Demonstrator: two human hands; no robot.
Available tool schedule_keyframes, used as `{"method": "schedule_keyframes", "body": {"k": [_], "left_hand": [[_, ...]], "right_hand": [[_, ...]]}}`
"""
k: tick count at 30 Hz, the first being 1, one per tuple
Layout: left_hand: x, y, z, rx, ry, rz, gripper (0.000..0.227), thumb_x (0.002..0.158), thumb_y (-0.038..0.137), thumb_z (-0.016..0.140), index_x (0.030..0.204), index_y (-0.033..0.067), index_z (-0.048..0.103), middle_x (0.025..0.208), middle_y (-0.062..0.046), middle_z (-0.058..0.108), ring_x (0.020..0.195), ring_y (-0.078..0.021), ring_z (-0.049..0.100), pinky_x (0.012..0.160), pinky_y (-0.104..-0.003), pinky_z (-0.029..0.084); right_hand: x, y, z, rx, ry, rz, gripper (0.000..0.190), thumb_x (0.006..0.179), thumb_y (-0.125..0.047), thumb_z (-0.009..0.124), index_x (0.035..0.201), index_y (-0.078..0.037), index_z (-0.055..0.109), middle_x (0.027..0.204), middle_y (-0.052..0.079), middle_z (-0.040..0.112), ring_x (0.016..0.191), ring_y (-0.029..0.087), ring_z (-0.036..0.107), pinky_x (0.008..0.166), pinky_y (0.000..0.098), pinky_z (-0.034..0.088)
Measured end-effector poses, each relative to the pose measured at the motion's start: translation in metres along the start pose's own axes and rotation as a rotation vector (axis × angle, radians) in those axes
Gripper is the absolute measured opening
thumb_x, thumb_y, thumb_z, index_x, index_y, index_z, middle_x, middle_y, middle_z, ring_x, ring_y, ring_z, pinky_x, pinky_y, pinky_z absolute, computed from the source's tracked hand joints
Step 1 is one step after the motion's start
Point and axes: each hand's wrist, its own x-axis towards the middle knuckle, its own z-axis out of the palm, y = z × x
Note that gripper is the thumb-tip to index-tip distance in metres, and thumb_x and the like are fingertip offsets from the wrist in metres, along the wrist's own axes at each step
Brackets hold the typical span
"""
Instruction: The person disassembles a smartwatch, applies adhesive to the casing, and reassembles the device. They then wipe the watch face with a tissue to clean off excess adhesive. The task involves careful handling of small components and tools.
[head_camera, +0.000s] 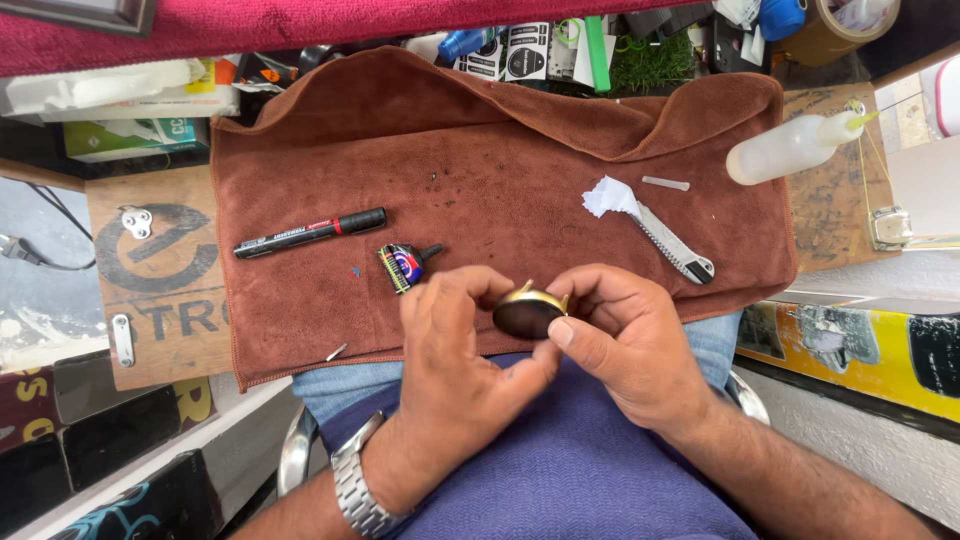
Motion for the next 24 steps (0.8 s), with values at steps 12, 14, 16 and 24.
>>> {"method": "schedule_keyframes", "body": {"k": [12,14,16,24], "left_hand": [[-0.012,-0.003,-0.015,-0.72,-0.219,-0.271,0.033,0.097,0.016,0.074,0.125,-0.0015,0.07,0.114,-0.01,0.075,0.107,-0.0164,0.074,0.096,-0.03,0.061],[-0.012,-0.006,-0.013,-0.716,-0.217,-0.289,0.031,0.097,0.016,0.074,0.122,-0.0014,0.072,0.111,-0.01,0.075,0.103,-0.0156,0.075,0.093,-0.029,0.062],[-0.014,-0.008,-0.011,-0.761,-0.21,-0.309,0.029,0.097,0.015,0.074,0.121,-0.0014,0.072,0.111,-0.01,0.075,0.103,-0.0152,0.075,0.092,-0.029,0.063],[-0.017,-0.009,-0.008,-0.815,-0.189,-0.344,0.025,0.096,0.01,0.076,0.118,-0.0016,0.072,0.108,-0.01,0.074,0.1,-0.0138,0.075,0.089,-0.027,0.063]], "right_hand": [[-0.017,-0.004,0.003,-0.106,0.048,-0.102,0.025,0.097,-0.005,0.071,0.116,0.005,0.061,0.11,0.012,0.069,0.103,0.015,0.067,0.095,0.0295,0.056],[-0.019,-0.005,0.004,-0.132,0.04,-0.094,0.025,0.097,-0.006,0.071,0.117,0.005,0.061,0.11,0.011,0.069,0.103,0.014,0.067,0.095,0.0293,0.056],[-0.019,-0.004,0.005,-0.161,0.034,-0.091,0.025,0.097,-0.007,0.071,0.118,0.005,0.061,0.111,0.011,0.068,0.103,0.013,0.066,0.095,0.0289,0.056],[-0.017,0.001,0.004,-0.159,0.009,-0.114,0.024,0.098,-0.009,0.071,0.116,0.004,0.061,0.111,0.011,0.065,0.101,0.013,0.066,0.092,0.0283,0.057]]}}
